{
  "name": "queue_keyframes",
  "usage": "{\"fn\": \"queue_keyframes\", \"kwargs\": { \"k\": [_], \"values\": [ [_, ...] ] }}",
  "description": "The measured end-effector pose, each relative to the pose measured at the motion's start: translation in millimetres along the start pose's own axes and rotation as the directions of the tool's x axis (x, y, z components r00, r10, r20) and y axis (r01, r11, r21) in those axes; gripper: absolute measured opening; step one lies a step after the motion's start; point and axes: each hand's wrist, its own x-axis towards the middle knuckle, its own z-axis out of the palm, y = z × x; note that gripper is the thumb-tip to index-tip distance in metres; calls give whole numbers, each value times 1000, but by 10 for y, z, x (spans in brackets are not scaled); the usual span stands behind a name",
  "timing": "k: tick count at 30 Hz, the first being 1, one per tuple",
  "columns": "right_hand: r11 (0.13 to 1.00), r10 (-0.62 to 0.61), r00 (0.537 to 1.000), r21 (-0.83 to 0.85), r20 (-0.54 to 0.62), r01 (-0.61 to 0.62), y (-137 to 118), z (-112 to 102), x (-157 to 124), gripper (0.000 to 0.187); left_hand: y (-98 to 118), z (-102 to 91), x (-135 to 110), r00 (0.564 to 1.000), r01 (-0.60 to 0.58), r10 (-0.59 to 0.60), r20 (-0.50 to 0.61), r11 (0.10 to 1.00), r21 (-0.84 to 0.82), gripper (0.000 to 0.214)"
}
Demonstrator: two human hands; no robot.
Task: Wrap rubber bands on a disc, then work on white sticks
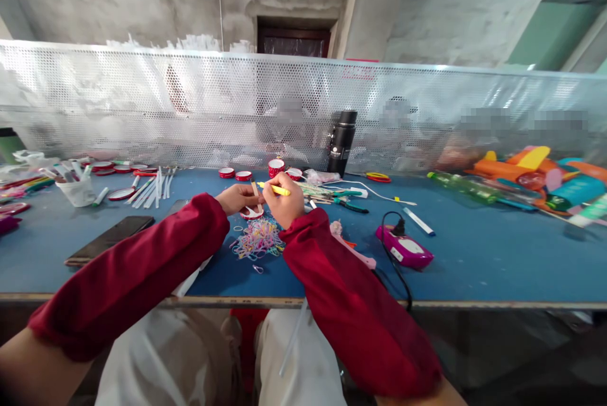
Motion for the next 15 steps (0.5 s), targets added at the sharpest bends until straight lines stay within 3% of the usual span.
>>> {"fn": "queue_keyframes", "kwargs": {
  "k": [15],
  "values": [
    [999,-9,999,40,34,7,0,9,0,10,-5,-6,5,1000,1,-1,0,1000,3,27]
  ]
}}
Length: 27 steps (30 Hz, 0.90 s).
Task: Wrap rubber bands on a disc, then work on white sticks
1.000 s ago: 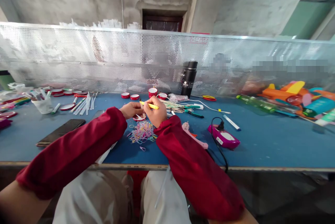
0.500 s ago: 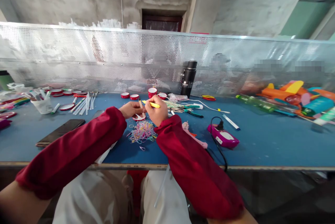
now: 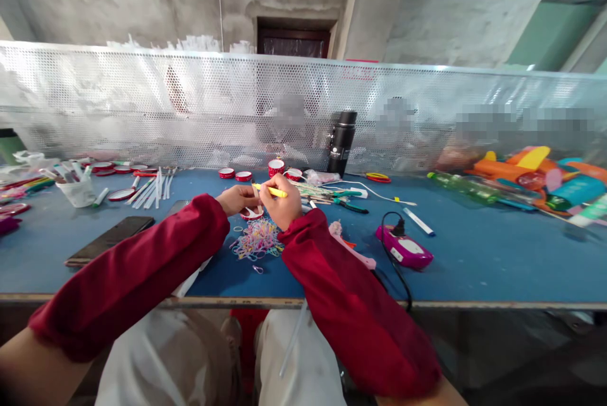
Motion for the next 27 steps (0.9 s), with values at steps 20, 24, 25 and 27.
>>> {"fn": "queue_keyframes", "kwargs": {
  "k": [20,24,25,27],
  "values": [
    [1000,-5,1000,-12,-12,4,0,8,-13,11,-30,-4,14,1000,-17,17,3,1000,19,26],
    [999,-12,1000,-33,-12,11,0,10,-8,11,-38,-5,16,1000,-18,18,7,999,39,25],
    [999,-12,1000,-40,-26,11,1,7,-4,11,-38,-6,17,1000,-13,13,8,999,40,23],
    [999,-9,999,-37,-49,7,2,1,1,11,-38,-8,17,1000,-8,8,7,999,33,21]
  ]
}}
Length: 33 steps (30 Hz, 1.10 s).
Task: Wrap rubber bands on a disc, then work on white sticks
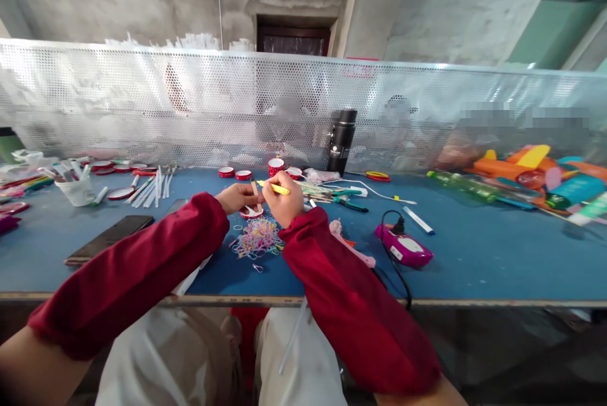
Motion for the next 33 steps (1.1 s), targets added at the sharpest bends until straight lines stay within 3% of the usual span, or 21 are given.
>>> {"fn": "queue_keyframes", "kwargs": {
  "k": [7,12,17,22,28,33],
  "values": [
    [999,-6,999,36,40,4,2,9,-8,9,8,6,-4,1000,-10,10,6,1000,-1,23],
    [1000,0,1000,31,-3,0,10,2,2,11,9,-1,-2,1000,16,-16,0,1000,-6,24],
    [999,-12,999,39,53,10,18,16,-9,10,5,4,-10,1000,-1,1,15,1000,-1,24],
    [1000,-8,1000,24,1,8,18,10,-8,11,10,4,-7,1000,4,-4,0,1000,-13,20],
    [998,-15,999,57,51,12,30,25,-19,10,-4,5,0,1000,-13,13,6,1000,-4,23],
    [1000,-7,1000,18,1,7,29,13,-3,11,-4,-4,-1,1000,9,-9,4,1000,-13,27]
  ]
}}
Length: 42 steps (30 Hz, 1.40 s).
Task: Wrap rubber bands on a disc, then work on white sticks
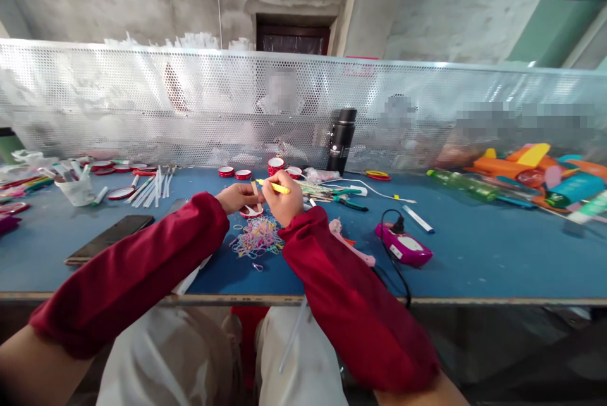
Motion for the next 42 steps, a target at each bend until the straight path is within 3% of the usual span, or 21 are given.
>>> {"fn": "queue_keyframes", "kwargs": {
  "k": [6,12,18,23,29,42],
  "values": [
    [999,2,999,48,51,-5,-24,7,-15,10,-2,9,-3,1000,-21,21,10,1000,-9,23],
    [1000,20,1000,16,-3,-20,-36,-8,0,11,20,16,-10,1000,10,-11,-7,999,-35,28],
    [999,25,998,42,57,-27,-27,11,-10,11,-15,7,4,1000,-22,22,5,1000,-16,32],
    [1000,22,1000,8,3,-22,-29,-5,-1,12,-17,-2,14,1000,-3,3,6,1000,-8,31],
    [999,18,999,39,47,-20,-36,5,-12,11,-31,-4,24,1000,-19,19,3,1000,1,31],
    [999,36,999,17,13,-36,1,3,1,12,-23,-18,20,1000,-2,2,4,1000,-24,27]
  ]
}}
